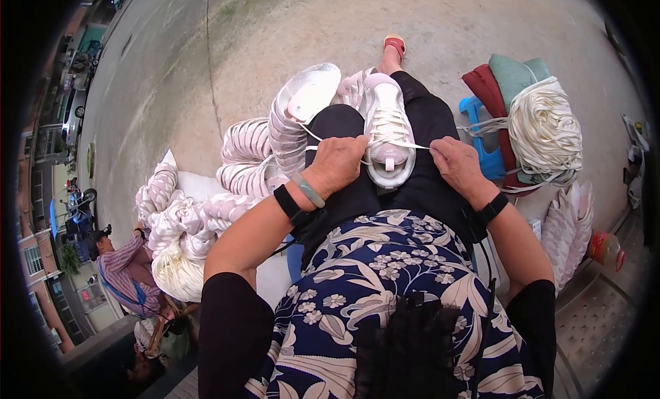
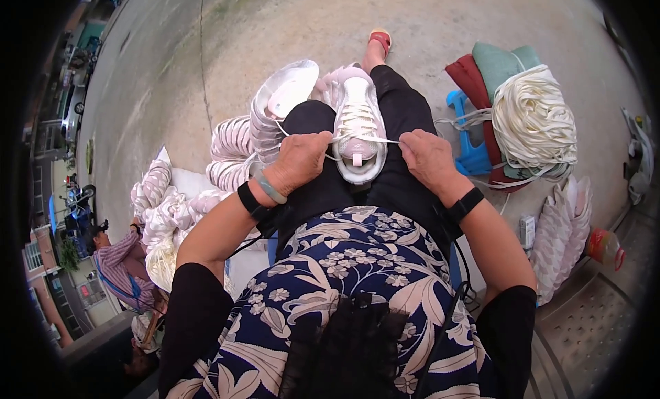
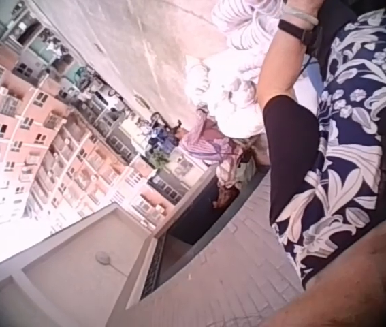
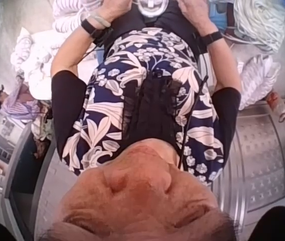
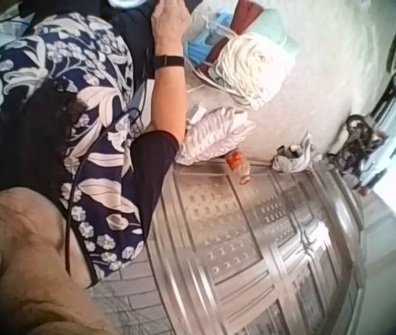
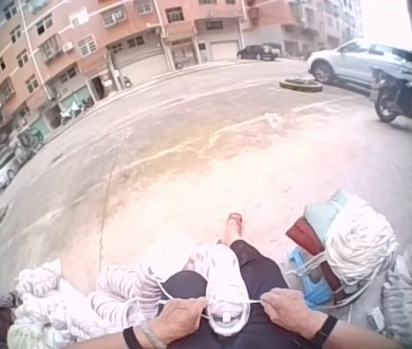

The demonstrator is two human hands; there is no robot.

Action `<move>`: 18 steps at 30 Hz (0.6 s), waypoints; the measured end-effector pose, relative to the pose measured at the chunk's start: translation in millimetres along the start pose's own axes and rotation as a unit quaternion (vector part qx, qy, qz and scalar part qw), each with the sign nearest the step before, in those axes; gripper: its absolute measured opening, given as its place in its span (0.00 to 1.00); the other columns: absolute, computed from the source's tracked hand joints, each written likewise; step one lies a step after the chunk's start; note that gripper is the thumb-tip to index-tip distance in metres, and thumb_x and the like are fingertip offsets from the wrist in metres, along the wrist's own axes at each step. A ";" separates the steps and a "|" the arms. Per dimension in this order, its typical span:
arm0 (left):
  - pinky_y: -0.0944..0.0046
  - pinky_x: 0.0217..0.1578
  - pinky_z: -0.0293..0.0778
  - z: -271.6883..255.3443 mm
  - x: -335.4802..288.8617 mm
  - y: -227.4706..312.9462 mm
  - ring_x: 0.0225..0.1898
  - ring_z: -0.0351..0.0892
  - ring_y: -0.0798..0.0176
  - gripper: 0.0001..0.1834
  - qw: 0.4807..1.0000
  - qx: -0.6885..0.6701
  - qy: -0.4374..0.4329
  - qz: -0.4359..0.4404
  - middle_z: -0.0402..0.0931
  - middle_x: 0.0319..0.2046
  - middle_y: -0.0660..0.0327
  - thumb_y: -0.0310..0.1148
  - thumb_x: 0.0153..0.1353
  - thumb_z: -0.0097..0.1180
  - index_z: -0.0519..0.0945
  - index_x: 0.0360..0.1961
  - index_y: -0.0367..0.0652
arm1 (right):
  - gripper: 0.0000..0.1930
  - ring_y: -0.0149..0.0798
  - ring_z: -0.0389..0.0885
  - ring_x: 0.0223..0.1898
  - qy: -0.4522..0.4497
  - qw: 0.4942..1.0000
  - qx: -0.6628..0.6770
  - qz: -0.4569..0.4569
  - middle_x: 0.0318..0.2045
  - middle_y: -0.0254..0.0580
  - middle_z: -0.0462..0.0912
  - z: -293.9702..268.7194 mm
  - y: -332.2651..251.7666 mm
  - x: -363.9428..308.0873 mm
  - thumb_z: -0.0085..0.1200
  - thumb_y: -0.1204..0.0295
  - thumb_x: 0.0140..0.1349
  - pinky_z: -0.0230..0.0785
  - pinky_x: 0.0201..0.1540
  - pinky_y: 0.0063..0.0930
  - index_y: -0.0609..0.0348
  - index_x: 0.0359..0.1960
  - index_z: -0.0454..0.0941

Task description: Lacing white and pink athletic shoes by hand while sitting outdoors.

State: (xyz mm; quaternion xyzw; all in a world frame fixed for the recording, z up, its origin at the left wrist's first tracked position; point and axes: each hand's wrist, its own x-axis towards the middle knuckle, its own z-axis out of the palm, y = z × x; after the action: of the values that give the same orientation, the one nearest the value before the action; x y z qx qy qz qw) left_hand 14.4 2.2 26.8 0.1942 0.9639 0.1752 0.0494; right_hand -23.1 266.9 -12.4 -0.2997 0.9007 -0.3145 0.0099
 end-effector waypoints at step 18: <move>0.58 0.24 0.66 -44.6 5.7 52.6 0.20 0.73 0.50 0.06 0.917 -0.264 -0.254 0.156 0.71 0.15 0.53 0.30 0.51 0.53 0.75 0.21 0.39 | 0.05 0.42 0.71 0.36 -0.043 0.986 -0.144 -0.073 0.29 0.40 0.73 24.8 -52.8 56.4 0.53 0.70 0.45 0.56 0.35 0.38 0.54 0.24 0.75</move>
State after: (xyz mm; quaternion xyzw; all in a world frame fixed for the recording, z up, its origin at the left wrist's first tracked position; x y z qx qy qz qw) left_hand 20.6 35.7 87.0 0.3598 0.7952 0.3738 0.3139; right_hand -36.1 189.3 7.5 -0.3764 0.9109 -0.1680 -0.0175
